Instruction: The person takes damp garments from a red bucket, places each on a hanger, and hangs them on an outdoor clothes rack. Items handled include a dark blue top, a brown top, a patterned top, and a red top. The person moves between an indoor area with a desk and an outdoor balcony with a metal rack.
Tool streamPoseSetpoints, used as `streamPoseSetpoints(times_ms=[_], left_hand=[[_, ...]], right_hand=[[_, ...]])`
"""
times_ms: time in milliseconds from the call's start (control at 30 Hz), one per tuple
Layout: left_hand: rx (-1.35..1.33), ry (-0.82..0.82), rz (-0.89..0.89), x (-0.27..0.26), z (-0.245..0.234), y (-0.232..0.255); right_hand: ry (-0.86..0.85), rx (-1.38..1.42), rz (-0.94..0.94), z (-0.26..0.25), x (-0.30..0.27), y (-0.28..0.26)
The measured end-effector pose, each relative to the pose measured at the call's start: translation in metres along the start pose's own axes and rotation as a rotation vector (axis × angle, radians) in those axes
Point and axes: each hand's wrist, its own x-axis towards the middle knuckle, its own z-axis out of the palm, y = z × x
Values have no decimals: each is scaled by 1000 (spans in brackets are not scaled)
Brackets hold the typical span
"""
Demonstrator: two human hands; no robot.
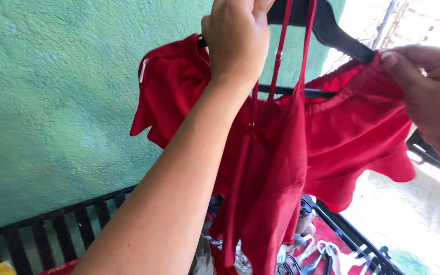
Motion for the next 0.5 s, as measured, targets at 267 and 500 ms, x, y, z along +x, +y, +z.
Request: streamPoseSetpoints(times_ms=[267,500], left_hand=[[-27,-115,-96,-12,-18,30],[-127,-90,-54,-18,-5,44]], right_hand=[[-31,-213,63,-18,-19,11],[-100,-298,153,-38,-36,8]])
